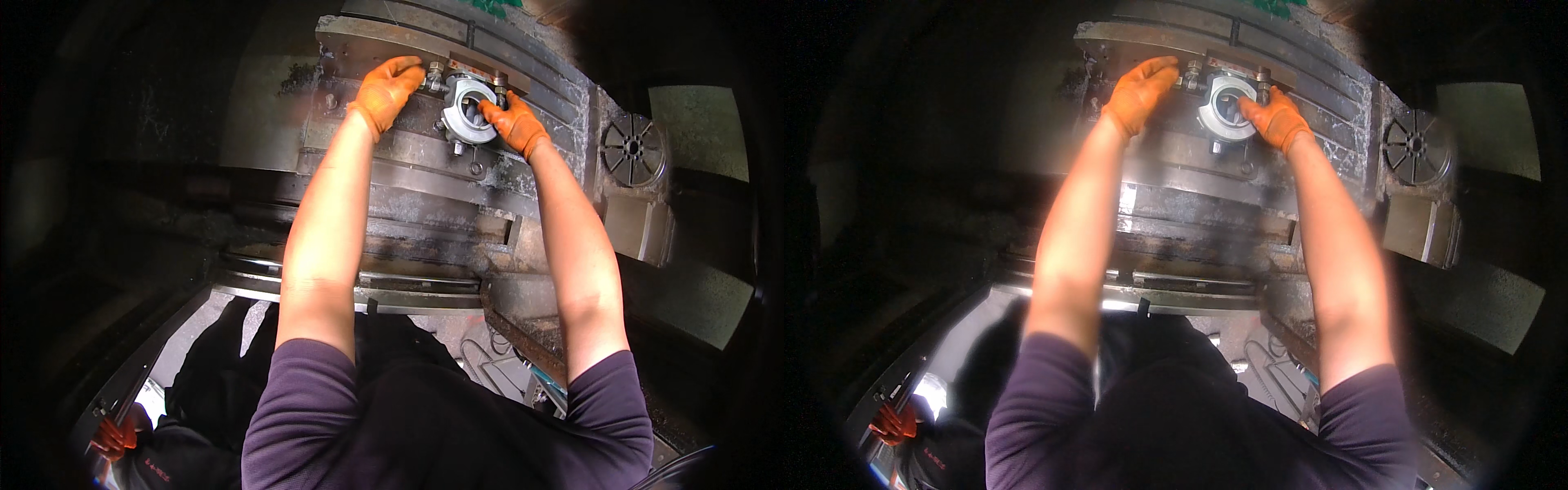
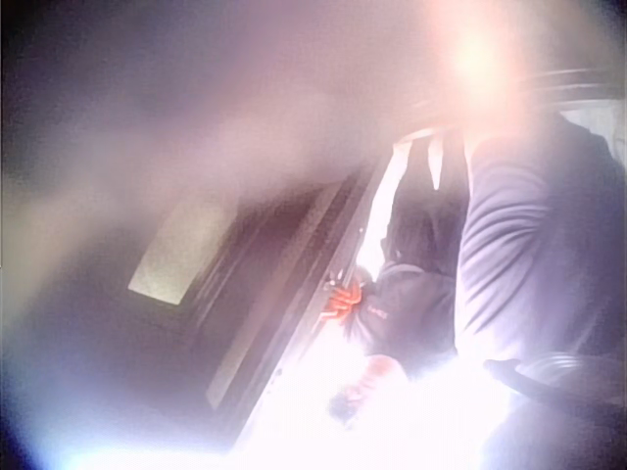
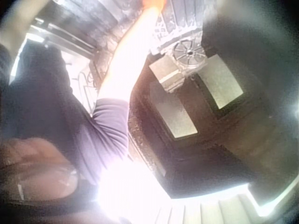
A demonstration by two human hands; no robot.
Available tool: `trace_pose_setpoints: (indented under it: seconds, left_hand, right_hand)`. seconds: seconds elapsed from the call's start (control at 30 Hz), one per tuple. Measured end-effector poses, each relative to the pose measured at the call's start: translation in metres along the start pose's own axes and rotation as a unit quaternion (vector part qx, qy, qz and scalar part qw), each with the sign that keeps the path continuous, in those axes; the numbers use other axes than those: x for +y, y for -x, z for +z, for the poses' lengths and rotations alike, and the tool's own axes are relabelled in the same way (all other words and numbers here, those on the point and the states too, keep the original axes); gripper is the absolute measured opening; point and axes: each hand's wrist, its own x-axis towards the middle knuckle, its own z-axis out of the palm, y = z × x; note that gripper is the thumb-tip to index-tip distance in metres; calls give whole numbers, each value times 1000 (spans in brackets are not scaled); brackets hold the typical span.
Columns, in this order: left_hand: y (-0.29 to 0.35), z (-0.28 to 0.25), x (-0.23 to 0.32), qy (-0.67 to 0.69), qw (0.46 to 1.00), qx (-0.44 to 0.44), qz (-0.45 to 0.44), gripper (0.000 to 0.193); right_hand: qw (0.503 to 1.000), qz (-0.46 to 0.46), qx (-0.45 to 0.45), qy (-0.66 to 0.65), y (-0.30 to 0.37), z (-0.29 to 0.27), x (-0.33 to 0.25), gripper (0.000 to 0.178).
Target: The person operates a CNC lathe, removes a metal part from the chuck, and places it on a nearby surface. They then walk to a bin of metal parts, pick up several pieces, and inspect them by hand.
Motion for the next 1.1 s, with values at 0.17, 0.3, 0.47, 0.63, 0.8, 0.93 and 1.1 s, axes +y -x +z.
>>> trace_pose_setpoints:
  seconds: [0.17, 0.3, 0.47, 0.63, 0.8, 0.93, 1.1]
  left_hand:
    - [3, 9, 34, -60, 970, 0, -235, 38]
    - [5, 3, 5, 37, 996, -66, -53, 30]
    - [3, 5, 27, -34, 968, 12, -248, 33]
    - [-1, 8, 0, 26, 988, -27, -151, 33]
    - [0, 13, -7, 54, 989, -19, -139, 48]
    - [-17, 22, 1, -72, 949, 14, -306, 64]
    - [-24, 21, -35, -175, 973, 60, -134, 60]
  right_hand:
    - [997, 28, -25, -60, 8, -15, -19, 110]
    - [999, -32, -2, 7, -1, -5, 20, 110]
    - [999, -42, -6, 14, 3, -6, 6, 110]
    - [996, 56, -1, -69, 20, -22, -28, 110]
    - [992, 70, -5, -101, 19, -22, -27, 110]
    - [992, 51, -3, -118, 18, -23, -30, 110]
    - [993, 64, -2, -97, 23, -27, -43, 110]
